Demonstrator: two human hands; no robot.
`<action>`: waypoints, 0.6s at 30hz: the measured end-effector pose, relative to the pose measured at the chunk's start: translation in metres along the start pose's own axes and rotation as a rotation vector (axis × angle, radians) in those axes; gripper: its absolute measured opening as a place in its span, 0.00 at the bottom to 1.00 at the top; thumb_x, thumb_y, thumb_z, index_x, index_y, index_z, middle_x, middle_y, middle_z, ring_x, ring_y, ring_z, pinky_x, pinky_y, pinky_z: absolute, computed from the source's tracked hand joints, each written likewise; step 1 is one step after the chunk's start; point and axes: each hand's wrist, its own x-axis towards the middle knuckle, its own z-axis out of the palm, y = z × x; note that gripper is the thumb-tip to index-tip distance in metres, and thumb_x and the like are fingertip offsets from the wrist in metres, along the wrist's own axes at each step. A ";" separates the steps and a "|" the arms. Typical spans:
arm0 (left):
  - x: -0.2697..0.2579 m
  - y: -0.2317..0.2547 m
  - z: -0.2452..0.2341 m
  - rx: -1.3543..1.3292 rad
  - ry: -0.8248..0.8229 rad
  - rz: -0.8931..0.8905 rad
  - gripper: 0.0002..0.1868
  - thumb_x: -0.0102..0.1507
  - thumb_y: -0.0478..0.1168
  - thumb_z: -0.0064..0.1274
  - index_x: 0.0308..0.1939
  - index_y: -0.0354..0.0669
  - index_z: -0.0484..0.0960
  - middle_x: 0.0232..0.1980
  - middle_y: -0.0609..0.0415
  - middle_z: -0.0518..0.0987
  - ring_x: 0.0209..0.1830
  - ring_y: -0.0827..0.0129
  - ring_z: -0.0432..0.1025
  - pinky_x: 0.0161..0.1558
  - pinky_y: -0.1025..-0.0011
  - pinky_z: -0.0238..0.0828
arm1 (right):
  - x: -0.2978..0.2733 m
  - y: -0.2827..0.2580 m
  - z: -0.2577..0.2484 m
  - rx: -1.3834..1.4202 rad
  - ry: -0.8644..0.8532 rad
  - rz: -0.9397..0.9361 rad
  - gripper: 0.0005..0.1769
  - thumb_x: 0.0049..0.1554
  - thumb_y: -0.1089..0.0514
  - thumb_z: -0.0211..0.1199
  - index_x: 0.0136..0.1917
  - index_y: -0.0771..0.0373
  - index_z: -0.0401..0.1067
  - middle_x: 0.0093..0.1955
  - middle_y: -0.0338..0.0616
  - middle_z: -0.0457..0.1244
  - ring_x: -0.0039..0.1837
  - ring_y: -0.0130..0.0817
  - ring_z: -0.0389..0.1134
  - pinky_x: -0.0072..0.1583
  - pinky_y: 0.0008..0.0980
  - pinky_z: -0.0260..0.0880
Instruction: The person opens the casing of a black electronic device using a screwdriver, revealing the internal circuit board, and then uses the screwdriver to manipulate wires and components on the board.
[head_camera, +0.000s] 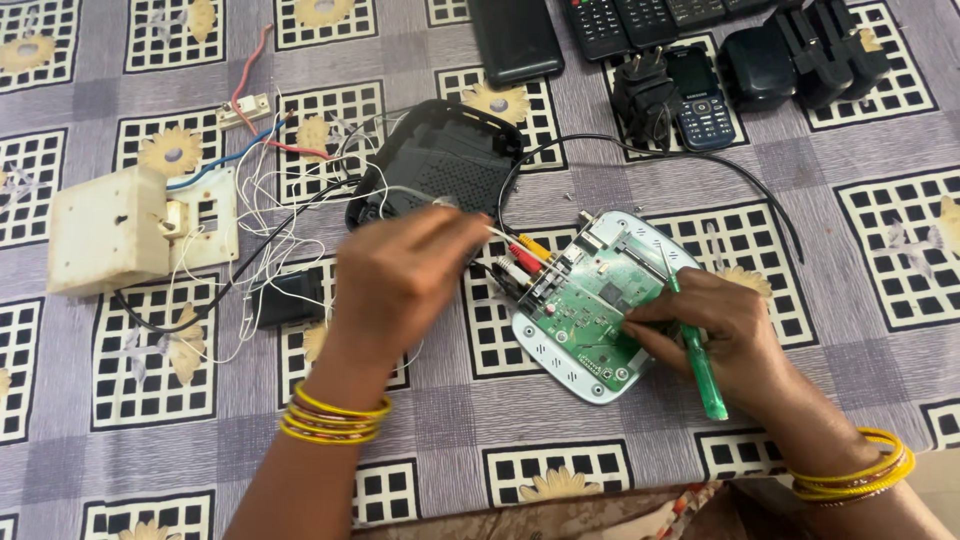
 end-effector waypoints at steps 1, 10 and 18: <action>-0.001 -0.007 -0.004 0.030 0.047 -0.024 0.14 0.61 0.31 0.60 0.50 0.48 0.88 0.45 0.56 0.85 0.33 0.69 0.78 0.33 0.71 0.73 | 0.000 0.000 0.000 -0.026 0.002 0.003 0.07 0.46 0.62 0.76 0.40 0.63 0.81 0.36 0.41 0.72 0.35 0.24 0.70 0.34 0.25 0.69; -0.002 -0.012 0.007 -0.378 0.136 -0.394 0.15 0.71 0.35 0.54 0.62 0.43 0.80 0.51 0.56 0.87 0.19 0.74 0.71 0.20 0.75 0.63 | 0.000 0.000 -0.002 -0.021 -0.012 -0.023 0.07 0.45 0.62 0.76 0.40 0.62 0.81 0.37 0.40 0.72 0.37 0.25 0.70 0.37 0.27 0.70; -0.011 0.073 0.044 -0.430 -0.124 0.207 0.15 0.68 0.36 0.53 0.58 0.45 0.84 0.56 0.57 0.84 0.34 0.71 0.80 0.32 0.73 0.76 | -0.006 0.009 0.001 0.050 -0.020 -0.091 0.10 0.43 0.63 0.76 0.41 0.63 0.80 0.39 0.41 0.72 0.41 0.28 0.74 0.41 0.29 0.74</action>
